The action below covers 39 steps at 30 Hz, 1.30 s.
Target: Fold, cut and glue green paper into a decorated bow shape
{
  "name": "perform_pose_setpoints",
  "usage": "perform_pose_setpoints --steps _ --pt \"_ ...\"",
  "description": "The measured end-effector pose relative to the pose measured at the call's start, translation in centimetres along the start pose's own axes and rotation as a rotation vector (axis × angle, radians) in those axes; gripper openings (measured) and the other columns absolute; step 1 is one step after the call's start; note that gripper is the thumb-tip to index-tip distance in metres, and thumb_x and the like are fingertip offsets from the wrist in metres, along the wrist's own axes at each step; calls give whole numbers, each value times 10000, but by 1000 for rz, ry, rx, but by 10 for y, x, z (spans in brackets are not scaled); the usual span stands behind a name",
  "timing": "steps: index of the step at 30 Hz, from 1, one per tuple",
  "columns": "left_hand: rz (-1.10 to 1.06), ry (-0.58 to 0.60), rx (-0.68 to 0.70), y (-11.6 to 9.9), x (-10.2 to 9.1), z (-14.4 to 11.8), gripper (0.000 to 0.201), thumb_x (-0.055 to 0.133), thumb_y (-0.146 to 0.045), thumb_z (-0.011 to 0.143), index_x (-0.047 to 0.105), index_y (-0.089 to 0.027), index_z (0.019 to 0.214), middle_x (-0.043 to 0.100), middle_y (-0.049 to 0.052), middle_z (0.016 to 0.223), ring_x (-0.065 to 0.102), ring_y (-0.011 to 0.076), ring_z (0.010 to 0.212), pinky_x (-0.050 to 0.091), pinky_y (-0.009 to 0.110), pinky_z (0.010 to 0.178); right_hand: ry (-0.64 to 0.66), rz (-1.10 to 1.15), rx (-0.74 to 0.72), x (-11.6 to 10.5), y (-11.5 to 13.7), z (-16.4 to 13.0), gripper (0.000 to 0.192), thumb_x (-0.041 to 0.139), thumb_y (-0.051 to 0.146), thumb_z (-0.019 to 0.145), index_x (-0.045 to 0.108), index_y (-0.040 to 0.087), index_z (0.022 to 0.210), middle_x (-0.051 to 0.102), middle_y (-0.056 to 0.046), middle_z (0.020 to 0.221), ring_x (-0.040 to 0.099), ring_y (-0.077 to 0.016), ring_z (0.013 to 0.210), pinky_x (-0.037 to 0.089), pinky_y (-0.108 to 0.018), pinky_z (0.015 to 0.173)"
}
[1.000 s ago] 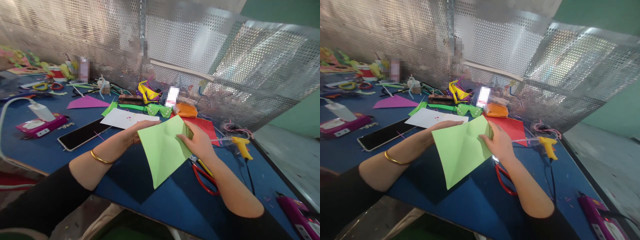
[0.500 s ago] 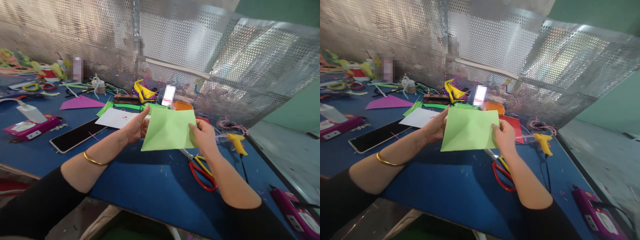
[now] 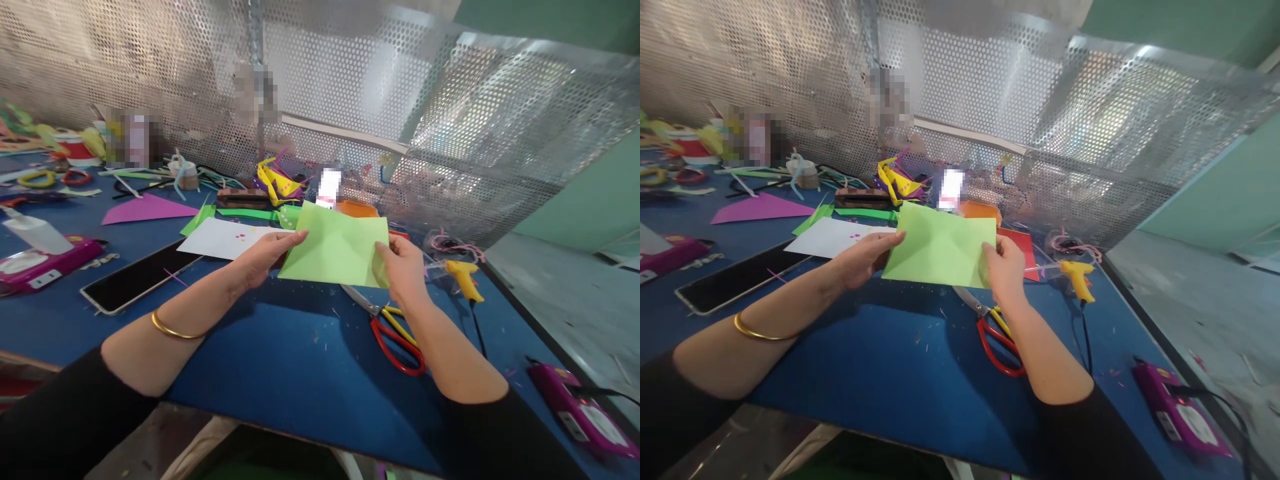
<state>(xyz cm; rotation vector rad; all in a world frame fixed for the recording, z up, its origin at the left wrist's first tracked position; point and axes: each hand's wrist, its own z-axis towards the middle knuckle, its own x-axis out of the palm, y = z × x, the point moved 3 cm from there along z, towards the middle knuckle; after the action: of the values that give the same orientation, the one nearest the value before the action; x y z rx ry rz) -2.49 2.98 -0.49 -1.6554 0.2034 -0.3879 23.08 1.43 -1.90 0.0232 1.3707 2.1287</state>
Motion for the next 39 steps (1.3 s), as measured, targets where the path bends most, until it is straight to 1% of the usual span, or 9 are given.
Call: perform_pose_setpoints --steps 5,10,15,20,25,30,33,36,39 --pt "-213 27 -103 6 -5 6 576 682 -691 688 746 -186 958 771 94 875 712 243 793 547 307 668 -45 64 55 1 1 -2 300 584 337 766 696 154 974 710 -60 844 613 -195 727 496 -333 701" --pt "-196 -20 -106 9 -7 9 570 700 -670 693 741 -207 1022 780 78 907 723 226 787 548 277 644 -38 72 74 -1 5 -3 296 601 335 752 715 163 964 692 -40 783 581 -186 684 488 -326 683" --pt "-223 17 -92 8 -5 7 615 672 -708 695 743 -195 1027 780 85 935 730 229 811 559 277 656 -40 79 86 -1 6 -3 273 611 324 732 716 164 926 667 -23 744 550 -171 653 480 -323 681" --pt "-233 -14 -114 9 -5 7 599 661 -694 720 739 -191 1035 781 96 926 734 239 820 566 277 647 -38 110 108 0 5 -3 247 625 325 713 707 163 881 642 -7 709 525 -156 622 476 -321 687" --pt "-341 24 -113 7 -1 9 576 568 -659 825 707 -182 1117 765 115 1020 714 256 960 581 315 784 -41 152 118 2 6 -4 271 619 333 712 703 158 901 646 -8 716 529 -156 625 473 -319 683" --pt "-373 -95 -94 6 -2 11 488 539 -567 888 699 -160 1104 759 128 1031 721 247 910 590 345 801 -57 171 114 3 4 -4 284 626 344 711 702 157 911 658 -14 733 539 -161 634 468 -317 668" --pt "-356 -158 -72 6 -3 12 404 556 -494 896 707 -152 1048 763 131 988 724 232 856 588 316 744 -69 177 102 3 3 -4 301 630 351 716 704 160 937 672 -19 764 553 -166 656 468 -318 673" --pt "-234 -246 -7 6 -6 11 345 563 -441 883 716 -148 982 766 116 881 717 224 767 556 279 605 -87 148 86 3 2 -5 310 619 354 731 705 162 958 682 -26 791 560 -168 669 469 -317 671" --pt "-56 -215 118 2 -6 9 350 566 -455 854 723 -148 917 748 88 769 696 218 699 510 269 550 -105 96 79 2 1 -5 303 616 350 736 709 156 950 676 -27 770 553 -168 659 461 -314 657"
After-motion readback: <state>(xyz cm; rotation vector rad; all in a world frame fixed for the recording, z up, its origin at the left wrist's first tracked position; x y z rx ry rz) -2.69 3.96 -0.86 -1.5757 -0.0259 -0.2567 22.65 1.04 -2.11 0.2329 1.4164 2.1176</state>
